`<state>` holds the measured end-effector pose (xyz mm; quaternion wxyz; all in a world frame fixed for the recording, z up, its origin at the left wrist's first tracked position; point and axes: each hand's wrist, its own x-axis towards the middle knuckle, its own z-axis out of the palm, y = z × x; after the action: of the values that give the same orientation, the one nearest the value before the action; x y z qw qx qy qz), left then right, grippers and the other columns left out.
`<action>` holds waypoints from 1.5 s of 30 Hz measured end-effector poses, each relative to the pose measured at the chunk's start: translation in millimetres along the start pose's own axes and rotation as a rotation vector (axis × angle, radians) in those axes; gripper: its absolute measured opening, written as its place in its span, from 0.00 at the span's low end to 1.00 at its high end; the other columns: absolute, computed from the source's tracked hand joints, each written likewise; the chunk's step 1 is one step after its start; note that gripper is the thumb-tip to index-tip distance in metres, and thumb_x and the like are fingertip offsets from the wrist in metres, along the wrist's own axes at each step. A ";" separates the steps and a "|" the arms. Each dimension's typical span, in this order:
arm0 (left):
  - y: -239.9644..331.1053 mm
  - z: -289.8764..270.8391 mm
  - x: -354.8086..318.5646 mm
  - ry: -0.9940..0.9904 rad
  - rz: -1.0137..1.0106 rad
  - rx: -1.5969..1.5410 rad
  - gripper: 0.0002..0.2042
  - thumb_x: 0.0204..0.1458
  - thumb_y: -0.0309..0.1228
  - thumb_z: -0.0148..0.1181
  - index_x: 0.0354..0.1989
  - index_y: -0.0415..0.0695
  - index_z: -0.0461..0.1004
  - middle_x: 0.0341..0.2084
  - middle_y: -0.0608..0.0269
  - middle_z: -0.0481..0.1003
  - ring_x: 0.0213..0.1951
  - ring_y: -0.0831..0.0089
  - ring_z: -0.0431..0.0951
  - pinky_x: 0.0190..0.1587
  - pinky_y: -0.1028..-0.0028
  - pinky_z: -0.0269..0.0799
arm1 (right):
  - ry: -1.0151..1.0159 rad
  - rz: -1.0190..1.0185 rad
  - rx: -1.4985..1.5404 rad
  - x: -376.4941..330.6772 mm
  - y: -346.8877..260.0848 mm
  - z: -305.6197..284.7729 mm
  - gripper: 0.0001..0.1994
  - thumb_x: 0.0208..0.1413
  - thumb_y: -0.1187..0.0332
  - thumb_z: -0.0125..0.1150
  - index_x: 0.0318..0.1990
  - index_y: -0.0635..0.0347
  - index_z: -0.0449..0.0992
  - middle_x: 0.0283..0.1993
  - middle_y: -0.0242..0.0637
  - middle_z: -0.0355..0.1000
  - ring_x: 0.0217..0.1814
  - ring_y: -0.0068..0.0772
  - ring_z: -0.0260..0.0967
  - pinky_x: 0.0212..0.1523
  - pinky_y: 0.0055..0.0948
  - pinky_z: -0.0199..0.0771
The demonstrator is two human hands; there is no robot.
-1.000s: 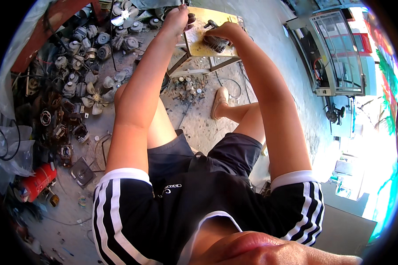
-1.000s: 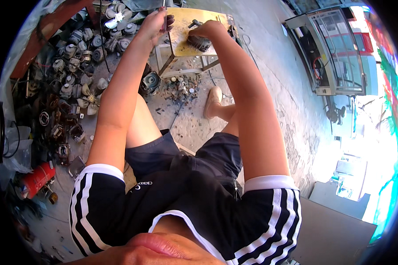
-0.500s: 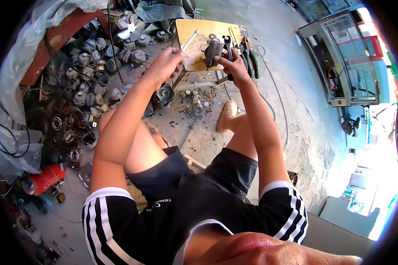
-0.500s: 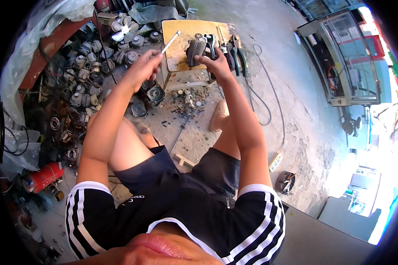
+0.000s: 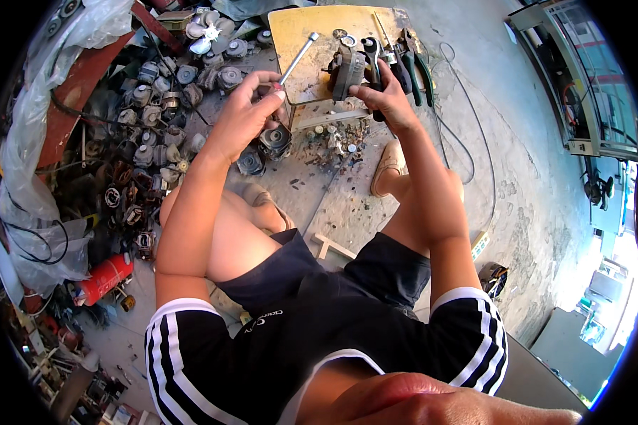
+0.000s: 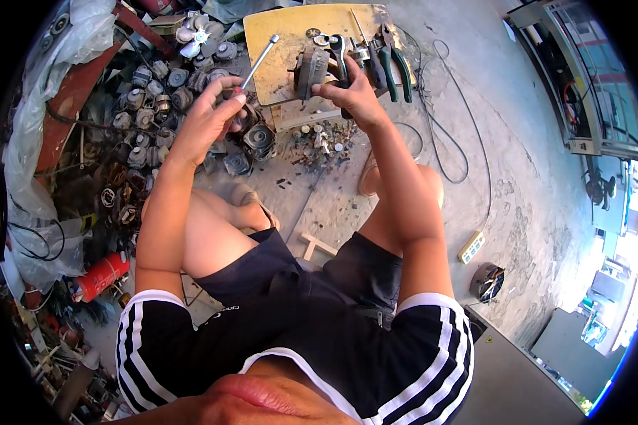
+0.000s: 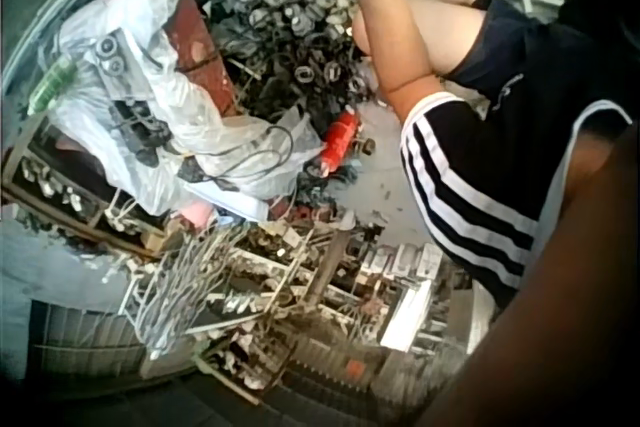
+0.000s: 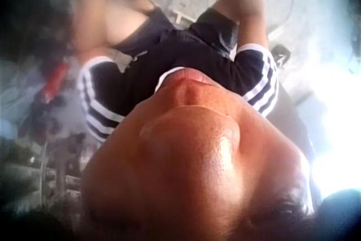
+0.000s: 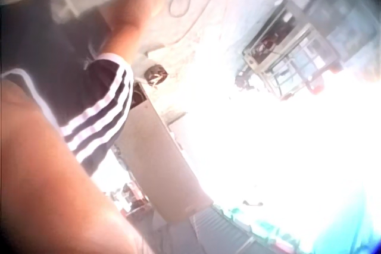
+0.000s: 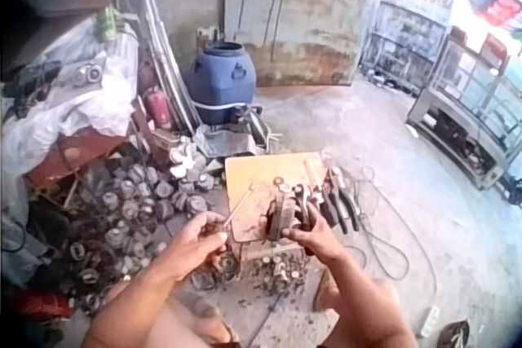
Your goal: The person disassembles metal motor components using a screwdriver by hand, prying parts apart and setting them on the floor and a small table.
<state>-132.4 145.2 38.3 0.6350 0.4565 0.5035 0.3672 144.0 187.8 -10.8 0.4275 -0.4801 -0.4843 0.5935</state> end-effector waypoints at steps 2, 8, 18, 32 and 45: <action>0.9 3.9 3.0 0.058 0.046 -0.012 0.17 0.55 0.29 0.59 0.52 0.41 0.67 0.34 0.66 0.71 0.33 0.81 0.74 0.27 0.81 0.69 | 0.001 0.010 0.018 -0.6 -0.6 -1.4 0.53 0.44 0.73 0.72 0.72 0.69 0.38 0.27 0.26 0.65 0.24 0.17 0.58 0.25 0.19 0.57; -0.1 13.9 6.1 -0.021 -0.060 0.131 0.22 0.57 0.34 0.60 0.60 0.44 0.69 0.37 0.70 0.69 0.38 0.82 0.71 0.35 0.82 0.70 | -0.048 -0.016 0.124 2.9 0.2 0.1 0.48 0.45 0.71 0.72 0.69 0.68 0.45 0.30 0.27 0.67 0.25 0.15 0.57 0.24 0.17 0.54; -6.1 -17.1 32.7 0.184 0.460 0.853 0.13 0.57 0.34 0.59 0.49 0.42 0.76 0.39 0.60 0.76 0.40 0.70 0.74 0.45 0.72 0.71 | -0.058 -0.023 0.102 4.5 -0.8 -0.7 0.50 0.45 0.70 0.71 0.72 0.67 0.42 0.32 0.27 0.68 0.24 0.15 0.53 0.25 0.17 0.52; -4.0 -19.3 57.3 0.335 0.761 1.211 0.13 0.55 0.31 0.59 0.48 0.54 0.80 0.42 0.65 0.77 0.46 0.60 0.75 0.52 0.62 0.65 | -0.129 -0.019 0.157 11.7 2.9 -5.6 0.41 0.47 0.72 0.70 0.67 0.64 0.52 0.29 0.25 0.65 0.22 0.13 0.52 0.22 0.17 0.51; -7.6 -22.2 68.7 0.333 0.783 1.193 0.12 0.55 0.31 0.59 0.47 0.56 0.81 0.42 0.67 0.77 0.47 0.62 0.74 0.54 0.64 0.61 | -0.144 -0.031 0.188 11.8 2.9 -7.9 0.31 0.48 0.72 0.70 0.61 0.61 0.63 0.30 0.24 0.66 0.23 0.12 0.52 0.22 0.17 0.50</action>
<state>-138.6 211.1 8.5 0.0158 0.8094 0.5074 0.2952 149.6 200.1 -16.1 0.4436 -0.3866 -0.4634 0.6626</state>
